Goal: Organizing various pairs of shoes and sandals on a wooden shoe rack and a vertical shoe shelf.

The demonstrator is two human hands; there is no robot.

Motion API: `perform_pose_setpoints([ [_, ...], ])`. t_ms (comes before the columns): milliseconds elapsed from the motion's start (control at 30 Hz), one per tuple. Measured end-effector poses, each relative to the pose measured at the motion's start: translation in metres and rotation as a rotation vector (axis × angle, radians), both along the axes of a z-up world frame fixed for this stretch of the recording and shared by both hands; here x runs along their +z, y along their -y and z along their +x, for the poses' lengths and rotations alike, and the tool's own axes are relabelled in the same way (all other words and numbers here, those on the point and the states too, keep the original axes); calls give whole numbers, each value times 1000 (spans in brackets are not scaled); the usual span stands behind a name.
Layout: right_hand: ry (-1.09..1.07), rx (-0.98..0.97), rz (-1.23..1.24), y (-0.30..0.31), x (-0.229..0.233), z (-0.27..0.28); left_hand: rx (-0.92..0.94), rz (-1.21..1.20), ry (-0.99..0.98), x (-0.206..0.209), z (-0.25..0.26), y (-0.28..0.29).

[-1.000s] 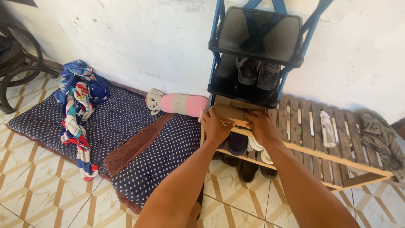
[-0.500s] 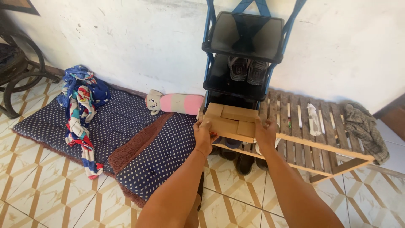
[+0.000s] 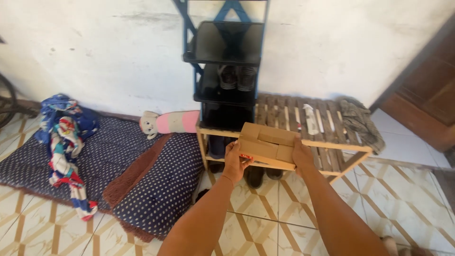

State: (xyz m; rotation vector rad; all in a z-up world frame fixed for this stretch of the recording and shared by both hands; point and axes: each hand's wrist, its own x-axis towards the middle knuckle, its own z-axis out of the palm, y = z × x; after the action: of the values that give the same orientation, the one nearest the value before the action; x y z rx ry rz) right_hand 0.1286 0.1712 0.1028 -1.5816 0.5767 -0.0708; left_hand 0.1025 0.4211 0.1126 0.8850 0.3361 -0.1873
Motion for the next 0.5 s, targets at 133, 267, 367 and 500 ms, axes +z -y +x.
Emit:
perform_pose_setpoints([
  [133, 7, -83, 5, 44, 19, -36, -91, -34, -16, -15, -5, 49],
  [267, 19, -133, 82, 103, 8, -63, -201, -69, 19, -15, -15, 102],
  [367, 37, -163, 72, 156, -12, -86, -315, 15, 28, -7, -27, 143],
  [500, 29, -201, 59, 207, -3, -126, -478, 97, 4, -21, -38, 202],
])
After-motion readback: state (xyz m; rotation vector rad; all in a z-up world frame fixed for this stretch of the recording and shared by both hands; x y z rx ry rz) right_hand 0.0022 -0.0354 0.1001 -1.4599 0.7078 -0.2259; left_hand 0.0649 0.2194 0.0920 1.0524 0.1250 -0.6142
